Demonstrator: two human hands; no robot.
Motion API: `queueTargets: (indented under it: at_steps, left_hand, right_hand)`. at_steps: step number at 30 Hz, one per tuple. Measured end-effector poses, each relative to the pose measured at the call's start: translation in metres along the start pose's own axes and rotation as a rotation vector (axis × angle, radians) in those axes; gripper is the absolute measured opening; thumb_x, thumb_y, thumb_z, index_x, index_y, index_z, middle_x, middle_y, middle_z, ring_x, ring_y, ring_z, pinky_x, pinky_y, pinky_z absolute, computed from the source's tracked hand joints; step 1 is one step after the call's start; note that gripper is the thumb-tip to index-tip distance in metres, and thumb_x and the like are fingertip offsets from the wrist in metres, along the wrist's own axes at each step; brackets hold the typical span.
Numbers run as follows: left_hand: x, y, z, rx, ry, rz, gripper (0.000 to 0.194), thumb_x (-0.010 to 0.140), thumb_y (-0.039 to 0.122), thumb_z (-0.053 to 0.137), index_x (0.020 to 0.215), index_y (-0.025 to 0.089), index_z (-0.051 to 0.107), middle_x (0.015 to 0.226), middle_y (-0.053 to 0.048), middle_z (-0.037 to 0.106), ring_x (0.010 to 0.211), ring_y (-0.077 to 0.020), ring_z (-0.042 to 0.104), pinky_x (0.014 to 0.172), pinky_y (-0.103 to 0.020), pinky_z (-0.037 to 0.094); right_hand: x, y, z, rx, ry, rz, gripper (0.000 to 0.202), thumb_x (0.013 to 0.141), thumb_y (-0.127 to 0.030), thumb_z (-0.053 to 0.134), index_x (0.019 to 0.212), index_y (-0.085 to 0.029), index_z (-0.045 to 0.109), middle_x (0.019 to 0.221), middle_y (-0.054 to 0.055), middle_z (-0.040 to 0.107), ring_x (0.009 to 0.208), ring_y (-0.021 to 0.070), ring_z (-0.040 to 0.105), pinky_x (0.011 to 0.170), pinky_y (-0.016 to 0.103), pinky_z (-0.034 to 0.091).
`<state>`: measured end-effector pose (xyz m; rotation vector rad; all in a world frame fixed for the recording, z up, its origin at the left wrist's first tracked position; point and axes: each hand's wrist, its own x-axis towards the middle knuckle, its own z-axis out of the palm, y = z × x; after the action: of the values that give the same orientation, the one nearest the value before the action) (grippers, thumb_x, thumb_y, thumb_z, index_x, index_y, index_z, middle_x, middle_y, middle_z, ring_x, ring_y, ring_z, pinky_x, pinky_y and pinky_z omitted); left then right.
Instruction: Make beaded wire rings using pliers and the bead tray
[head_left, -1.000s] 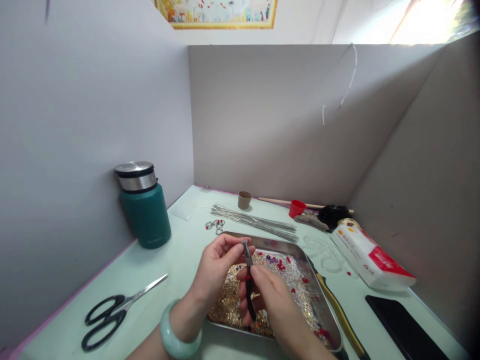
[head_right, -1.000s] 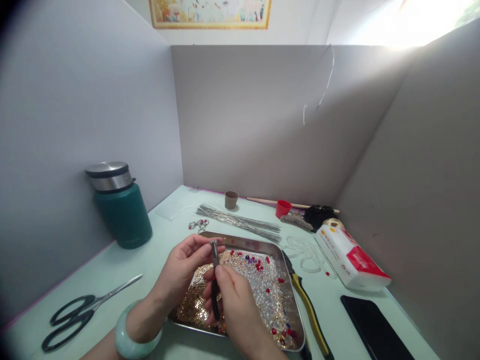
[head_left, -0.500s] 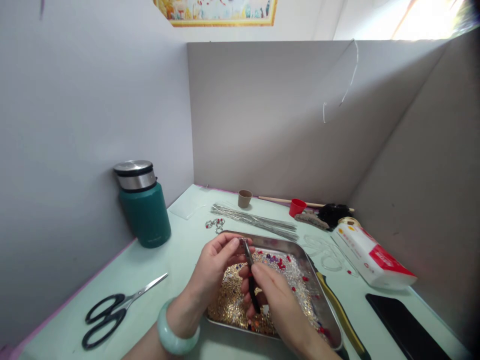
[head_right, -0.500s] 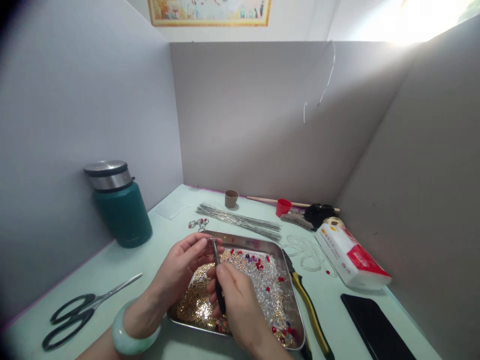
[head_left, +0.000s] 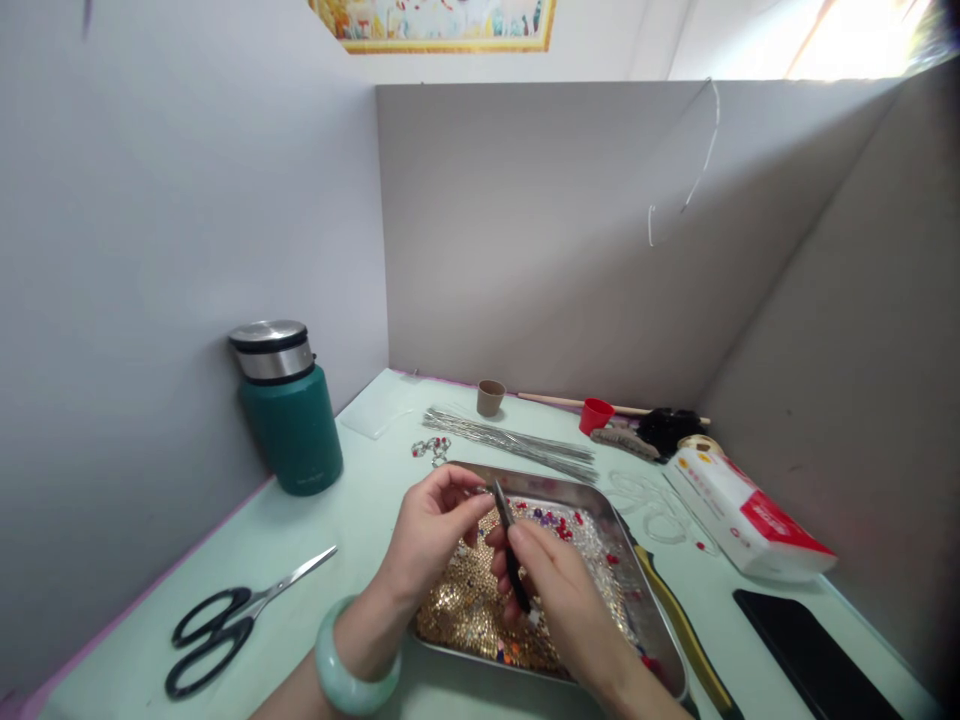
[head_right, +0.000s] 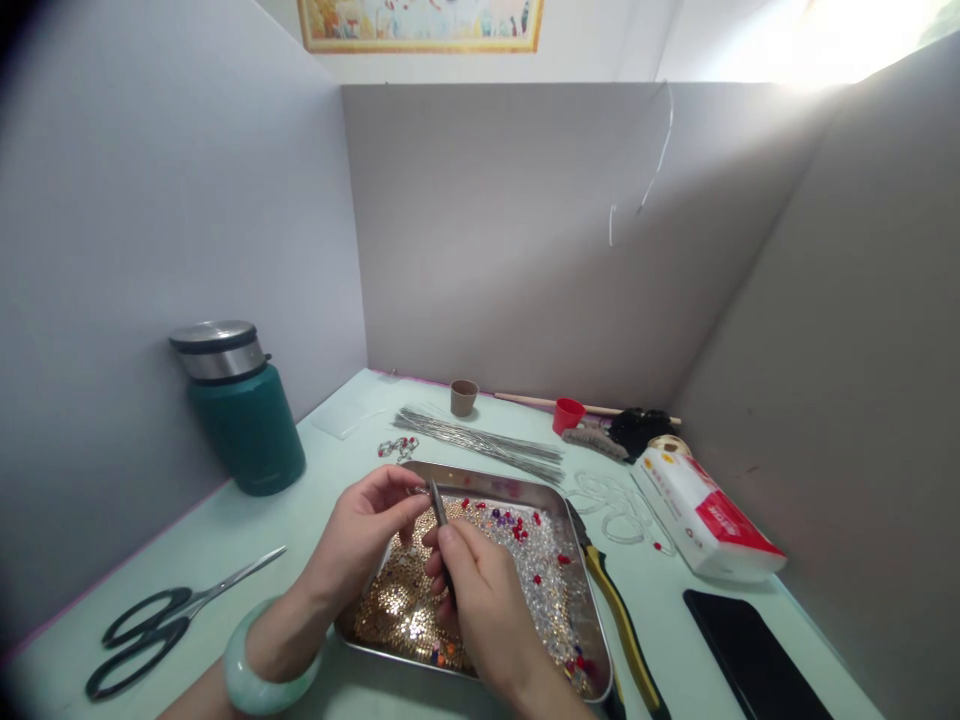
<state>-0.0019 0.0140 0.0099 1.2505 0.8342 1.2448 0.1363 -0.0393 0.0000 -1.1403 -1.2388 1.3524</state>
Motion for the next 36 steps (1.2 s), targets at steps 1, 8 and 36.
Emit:
queueTargets:
  at_steps: [1,8,36]
  left_hand:
    - [0.0002,-0.0001,-0.0001,-0.022,0.002,-0.004,0.015,0.072,0.022,0.070,0.080,0.015,0.060,0.067,0.002,0.062,0.055,-0.0079,0.055,0.054,-0.020,0.045]
    - [0.0012,0.0023,-0.0021,-0.101,0.032,-0.076,0.017,0.075,0.024,0.067,0.086,0.012,0.062,0.069,-0.003,0.068,0.066,-0.0124,0.063,0.067,-0.025,0.051]
    - [-0.0022,0.0017,0.0014,-0.013,0.073,0.005,0.013,0.074,0.023,0.068,0.081,0.013,0.064,0.078,-0.005,0.070,0.071,-0.0152,0.064,0.071,-0.029,0.052]
  right_hand:
    - [-0.0002,0.0002,-0.0004,-0.016,0.006,-0.005,0.034,0.091,-0.046,0.045,0.093,-0.015,0.060,0.074,0.003,0.055,0.061,0.0125,0.050,0.048,0.022,0.042]
    - [-0.0021,-0.0027,0.0004,-0.098,0.011,-0.040,0.034,0.092,-0.045,0.043,0.092,-0.015,0.061,0.073,0.002,0.053,0.064,0.0141,0.051,0.050,0.023,0.041]
    - [-0.0040,0.0000,0.0005,-0.393,0.071,-0.152,0.033,0.095,-0.040,0.036,0.084,-0.019,0.059,0.072,0.001,0.056,0.067,0.0158,0.052,0.057,0.025,0.038]
